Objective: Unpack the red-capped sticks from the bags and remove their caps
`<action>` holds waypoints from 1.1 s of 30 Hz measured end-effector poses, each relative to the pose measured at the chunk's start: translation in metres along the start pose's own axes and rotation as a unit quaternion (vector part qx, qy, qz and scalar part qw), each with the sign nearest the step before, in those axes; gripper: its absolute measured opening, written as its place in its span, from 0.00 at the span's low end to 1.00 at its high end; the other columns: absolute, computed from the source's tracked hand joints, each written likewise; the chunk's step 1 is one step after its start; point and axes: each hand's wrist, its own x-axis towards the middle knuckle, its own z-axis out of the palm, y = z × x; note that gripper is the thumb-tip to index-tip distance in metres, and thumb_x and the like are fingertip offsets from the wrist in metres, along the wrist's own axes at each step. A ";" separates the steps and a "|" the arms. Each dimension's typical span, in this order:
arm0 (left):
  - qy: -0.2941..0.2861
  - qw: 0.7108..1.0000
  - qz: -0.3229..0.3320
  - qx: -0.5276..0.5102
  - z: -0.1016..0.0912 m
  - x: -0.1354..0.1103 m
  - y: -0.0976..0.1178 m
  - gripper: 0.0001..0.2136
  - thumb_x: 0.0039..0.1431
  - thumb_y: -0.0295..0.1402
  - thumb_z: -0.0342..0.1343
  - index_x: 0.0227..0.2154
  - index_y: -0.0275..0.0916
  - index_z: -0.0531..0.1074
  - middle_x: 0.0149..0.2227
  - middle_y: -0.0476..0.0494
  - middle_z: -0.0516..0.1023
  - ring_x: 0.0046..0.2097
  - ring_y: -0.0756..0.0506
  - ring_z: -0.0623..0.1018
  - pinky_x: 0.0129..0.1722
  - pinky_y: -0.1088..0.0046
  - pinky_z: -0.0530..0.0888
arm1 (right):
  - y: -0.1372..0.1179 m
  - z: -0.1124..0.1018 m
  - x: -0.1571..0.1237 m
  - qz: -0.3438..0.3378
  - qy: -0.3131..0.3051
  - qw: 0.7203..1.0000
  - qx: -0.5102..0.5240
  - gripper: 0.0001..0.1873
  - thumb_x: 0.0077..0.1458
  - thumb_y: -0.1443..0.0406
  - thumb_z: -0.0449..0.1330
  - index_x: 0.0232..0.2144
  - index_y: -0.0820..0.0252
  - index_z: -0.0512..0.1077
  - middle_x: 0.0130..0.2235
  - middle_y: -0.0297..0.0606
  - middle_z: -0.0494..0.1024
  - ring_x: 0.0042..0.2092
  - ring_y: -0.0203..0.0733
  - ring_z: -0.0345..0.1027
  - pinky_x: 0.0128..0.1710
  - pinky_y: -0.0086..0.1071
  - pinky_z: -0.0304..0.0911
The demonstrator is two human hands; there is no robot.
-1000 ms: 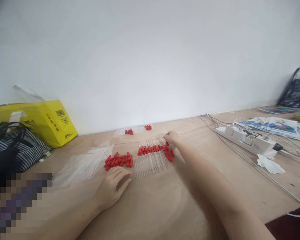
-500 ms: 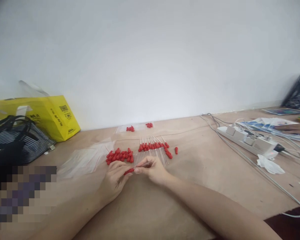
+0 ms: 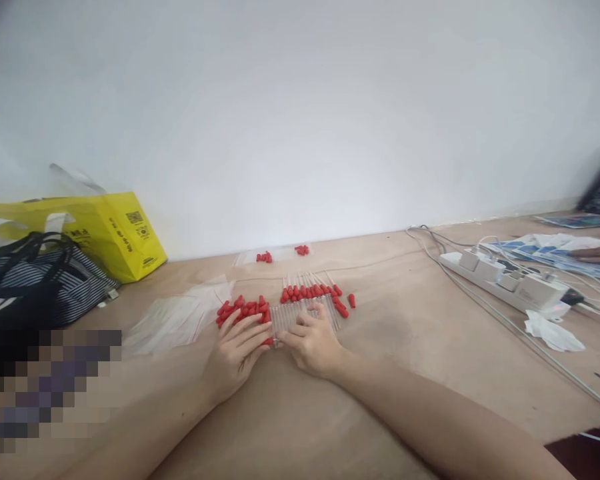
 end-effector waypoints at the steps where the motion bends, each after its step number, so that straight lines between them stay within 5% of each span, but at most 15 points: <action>1: -0.005 1.000 0.000 0.005 -0.001 0.000 0.001 0.07 0.55 0.29 0.49 0.34 0.42 0.72 0.39 0.48 0.77 0.46 0.43 0.71 0.51 0.52 0.59 | 0.000 0.000 0.000 -0.003 -0.002 1.000 -0.003 0.11 0.54 0.66 0.50 0.31 0.56 0.72 0.19 0.31 0.69 0.29 0.35 0.57 0.42 0.39 0.43; 9: -0.019 0.999 0.007 0.031 -0.007 -0.002 0.002 0.08 0.53 0.27 0.49 0.28 0.44 0.72 0.40 0.52 0.76 0.47 0.41 0.70 0.50 0.45 0.56 | -0.001 -0.007 0.000 -0.018 -0.009 1.000 0.003 0.12 0.55 0.66 0.48 0.25 0.58 0.71 0.17 0.31 0.66 0.28 0.34 0.53 0.41 0.38 0.42; 21: 0.004 0.999 0.009 0.034 -0.013 -0.008 -0.007 0.11 0.53 0.23 0.45 0.27 0.43 0.71 0.39 0.49 0.75 0.46 0.42 0.69 0.48 0.52 0.60 | 0.005 -0.009 -0.008 0.007 -0.023 0.999 0.033 0.11 0.54 0.67 0.49 0.28 0.58 0.71 0.19 0.31 0.69 0.27 0.35 0.55 0.40 0.37 0.44; 27: 0.059 0.986 -0.158 0.016 -0.019 -0.015 -0.037 0.10 0.57 0.32 0.45 0.34 0.40 0.71 0.30 0.45 0.68 0.33 0.48 0.70 0.33 0.71 0.70 | 0.028 -0.008 -0.005 0.171 0.004 0.983 0.066 0.14 0.55 0.69 0.46 0.38 0.61 0.70 0.27 0.37 0.70 0.30 0.36 0.60 0.33 0.31 0.50; 33: 0.072 0.944 -0.320 0.030 -0.008 -0.031 -0.085 0.13 0.51 0.30 0.44 0.34 0.36 0.72 0.28 0.43 0.69 0.31 0.45 0.72 0.31 0.68 0.72 | 0.041 0.006 -0.002 0.246 -0.029 0.968 0.028 0.13 0.52 0.73 0.46 0.30 0.64 0.70 0.26 0.38 0.63 0.30 0.37 0.58 0.29 0.28 0.54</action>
